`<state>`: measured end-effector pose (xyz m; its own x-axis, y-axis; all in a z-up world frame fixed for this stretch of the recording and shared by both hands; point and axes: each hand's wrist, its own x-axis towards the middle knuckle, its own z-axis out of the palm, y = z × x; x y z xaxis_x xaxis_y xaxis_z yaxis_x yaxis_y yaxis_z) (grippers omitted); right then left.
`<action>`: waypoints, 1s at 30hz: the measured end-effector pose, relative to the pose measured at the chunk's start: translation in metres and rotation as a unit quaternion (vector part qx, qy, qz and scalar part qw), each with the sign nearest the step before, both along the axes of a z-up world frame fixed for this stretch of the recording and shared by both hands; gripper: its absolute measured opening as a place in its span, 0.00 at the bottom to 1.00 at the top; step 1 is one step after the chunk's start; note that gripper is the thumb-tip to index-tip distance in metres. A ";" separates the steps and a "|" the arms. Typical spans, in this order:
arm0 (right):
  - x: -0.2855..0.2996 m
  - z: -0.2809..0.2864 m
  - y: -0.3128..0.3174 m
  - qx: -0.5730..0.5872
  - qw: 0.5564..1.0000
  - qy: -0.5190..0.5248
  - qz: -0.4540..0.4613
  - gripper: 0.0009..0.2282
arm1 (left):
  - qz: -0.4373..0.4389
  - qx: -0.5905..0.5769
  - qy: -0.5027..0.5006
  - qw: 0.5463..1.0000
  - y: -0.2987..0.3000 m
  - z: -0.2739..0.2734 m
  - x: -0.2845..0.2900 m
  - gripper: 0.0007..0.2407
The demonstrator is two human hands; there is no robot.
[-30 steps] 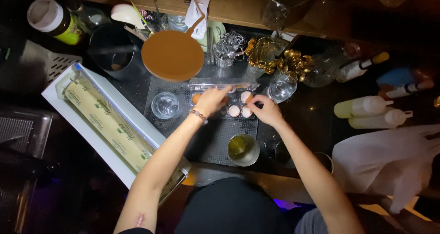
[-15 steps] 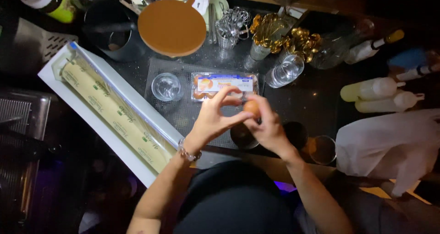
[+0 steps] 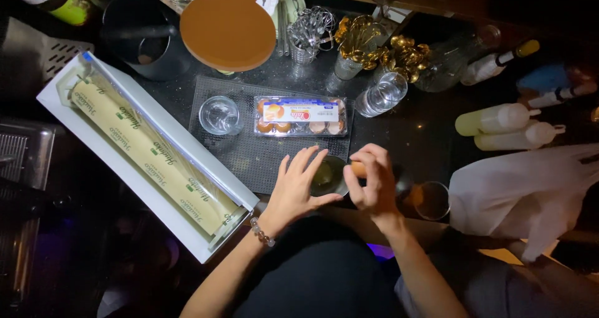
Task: Separating egg yolks from egg whites into containers at a bar counter for cocktail preparation.
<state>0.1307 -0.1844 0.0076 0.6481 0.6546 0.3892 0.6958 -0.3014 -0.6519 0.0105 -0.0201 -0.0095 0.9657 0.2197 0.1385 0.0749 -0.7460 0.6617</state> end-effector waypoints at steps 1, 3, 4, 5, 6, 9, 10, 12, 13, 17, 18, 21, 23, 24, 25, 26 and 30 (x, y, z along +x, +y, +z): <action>-0.001 -0.002 0.003 -0.019 1.000 -0.011 0.000 0.14 | 0.000 0.005 -0.004 1.000 0.000 -0.002 0.000 0.40; -0.001 -0.004 0.006 -0.039 0.999 -0.022 0.001 0.14 | -0.001 0.009 -0.009 1.000 0.001 0.000 0.001 0.40; -0.001 -0.003 0.007 -0.061 0.998 -0.001 0.014 0.15 | -0.003 -0.009 -0.024 1.000 0.002 0.004 0.001 0.39; -0.001 -0.001 0.009 -0.081 0.996 0.019 0.028 0.15 | -0.005 -0.026 -0.040 0.999 0.005 0.008 0.001 0.38; -0.001 0.008 0.012 -0.081 0.996 0.019 0.029 0.15 | -0.003 -0.026 -0.039 0.999 0.008 0.011 0.001 0.38; -0.001 0.018 0.016 -0.024 0.996 0.070 0.043 0.15 | 0.002 -0.141 -0.085 0.986 0.011 0.020 0.003 0.30; 0.001 0.011 0.015 0.001 0.983 0.180 0.038 0.16 | -0.015 -0.225 -0.103 0.969 0.011 0.024 0.004 0.27; 0.005 -0.005 0.012 0.026 0.957 0.287 0.034 0.17 | -0.032 -0.306 -0.121 0.944 0.011 0.024 0.007 0.24; 0.007 -0.012 0.010 0.037 0.911 0.411 0.028 0.16 | -0.003 -0.355 -0.075 0.932 0.010 0.020 0.008 0.21; 0.012 -0.004 0.008 0.077 0.775 0.626 0.045 0.15 | 0.052 -0.545 -0.015 0.837 0.013 -0.005 0.014 0.12; 0.012 -0.002 0.008 0.076 0.775 0.626 0.045 0.15 | 0.053 -0.545 -0.015 0.836 0.015 -0.004 0.014 0.12; 0.015 -0.002 0.006 0.071 0.751 0.652 0.073 0.19 | 0.062 -0.535 0.018 0.842 0.019 0.000 0.014 0.08; 0.016 -0.010 0.004 0.014 0.797 0.597 0.096 0.20 | 0.067 -0.543 0.038 0.836 0.020 0.002 0.013 0.09; 0.015 -0.014 0.003 0.013 0.796 0.597 0.096 0.20 | 0.067 -0.543 0.039 0.836 0.021 0.002 0.013 0.09; 0.015 -0.018 0.003 -0.002 0.812 0.575 0.102 0.20 | 0.065 -0.544 0.045 0.836 0.023 0.002 0.013 0.10; 0.014 -0.022 0.002 -0.017 0.826 0.553 0.107 0.21 | 0.063 -0.544 0.051 0.835 0.024 0.002 0.013 0.11; 0.013 -0.007 0.003 -0.036 0.850 0.512 0.119 0.21 | 0.053 -0.544 0.073 0.834 0.029 -0.002 0.009 0.13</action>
